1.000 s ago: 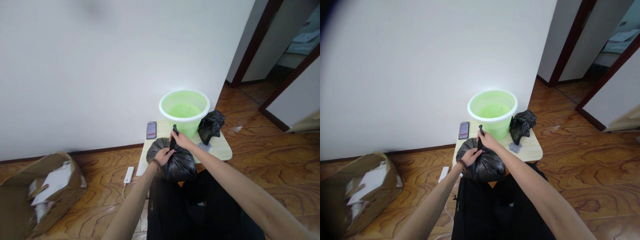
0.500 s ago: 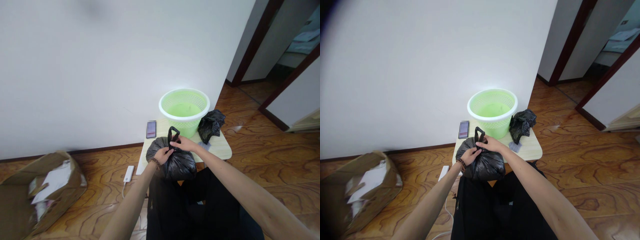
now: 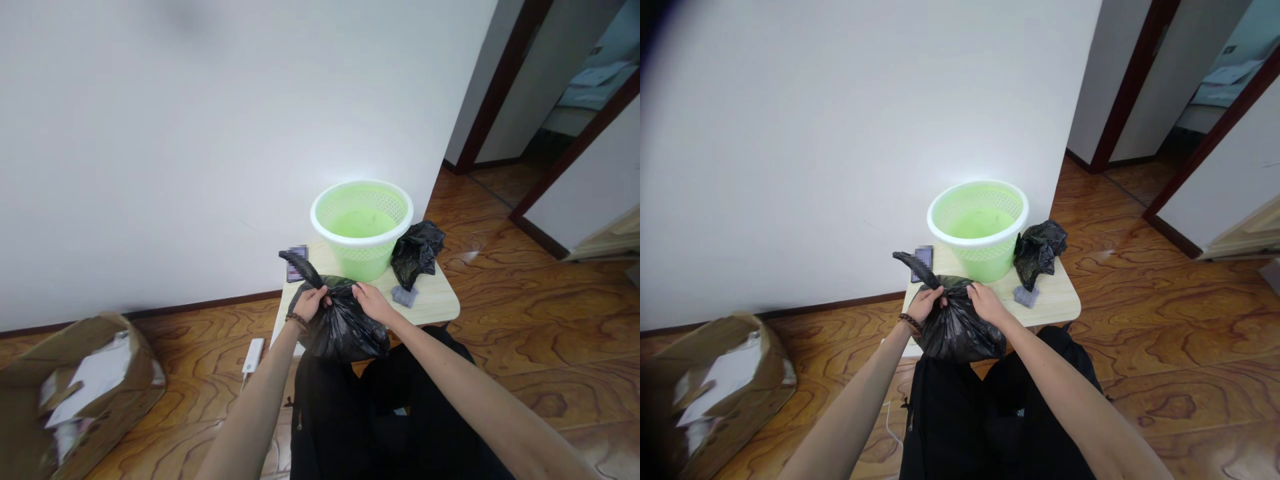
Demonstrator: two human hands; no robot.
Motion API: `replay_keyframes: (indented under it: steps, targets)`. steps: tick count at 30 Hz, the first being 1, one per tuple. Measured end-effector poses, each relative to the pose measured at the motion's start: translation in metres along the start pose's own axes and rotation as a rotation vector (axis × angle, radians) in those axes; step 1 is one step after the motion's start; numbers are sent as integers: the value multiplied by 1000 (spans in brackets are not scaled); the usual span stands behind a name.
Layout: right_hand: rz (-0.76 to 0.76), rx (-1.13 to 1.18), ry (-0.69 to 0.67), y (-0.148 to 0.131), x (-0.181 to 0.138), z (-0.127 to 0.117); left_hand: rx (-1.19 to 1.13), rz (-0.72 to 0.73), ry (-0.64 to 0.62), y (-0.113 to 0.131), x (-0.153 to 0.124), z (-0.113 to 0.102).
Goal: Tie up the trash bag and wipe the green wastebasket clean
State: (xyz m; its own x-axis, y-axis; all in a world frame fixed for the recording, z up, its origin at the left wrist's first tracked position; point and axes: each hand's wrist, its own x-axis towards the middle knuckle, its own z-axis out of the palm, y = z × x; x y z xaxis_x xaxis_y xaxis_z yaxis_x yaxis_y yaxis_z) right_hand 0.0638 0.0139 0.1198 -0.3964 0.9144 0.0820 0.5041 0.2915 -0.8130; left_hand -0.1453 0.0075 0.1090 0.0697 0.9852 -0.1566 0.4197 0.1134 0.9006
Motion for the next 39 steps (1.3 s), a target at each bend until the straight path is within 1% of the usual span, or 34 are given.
replay_keyframes:
  steps: [2,3,6,9,12,14,16,17,19,21,23,24,25,27,28,29,31,34,36,39]
  targets:
    - [60,142,63,-8,-3,6,-119,-53,8,-2,3,1]
    - [81,202,69,-12,-6,9,-194,-64,6,-3,4,1]
    - [58,287,14,-24,-21,15,-410,-36,2,-7,6,4]
    - [-11,223,-78,-25,-37,14,-501,-34,14,-13,8,6]
    - [-34,73,-178,-15,-42,6,-450,-71,69,-22,10,8]
    - [-43,-57,-279,-8,-40,-2,-391,-69,101,-27,11,11]
    - [-56,-172,-377,-5,-35,-12,-335,-55,102,-30,10,14]
    - [-59,-205,-406,-6,-32,-16,-311,-52,94,-30,9,15]
    - [-52,-205,-404,-13,-25,-21,-274,-64,79,-29,7,18]
    - [-25,-173,-322,-24,-17,-18,-273,-83,68,-27,6,19]
    - [13,-190,-218,-35,-8,-8,-281,-97,72,-26,6,19]
    - [42,-229,-185,-38,-4,0,-276,-103,81,-26,6,18]
    - [85,-275,-181,-40,0,8,-264,-107,98,-27,6,18]
    - [164,-357,-227,-38,5,22,-218,-123,143,-30,7,17]
    - [178,-387,-267,-35,6,27,-197,-137,160,-32,7,17]
    - [165,-410,-308,-31,7,31,-185,-152,169,-35,8,17]
    - [78,-437,-374,-20,5,35,-217,-171,169,-40,8,17]
    - [-35,-437,-397,-7,0,34,-360,-179,153,-48,10,19]
    - [-48,-422,-399,0,-5,32,-431,-202,121,-51,12,20]
    - [-19,-419,-409,7,-11,35,-468,-240,53,-52,16,20]
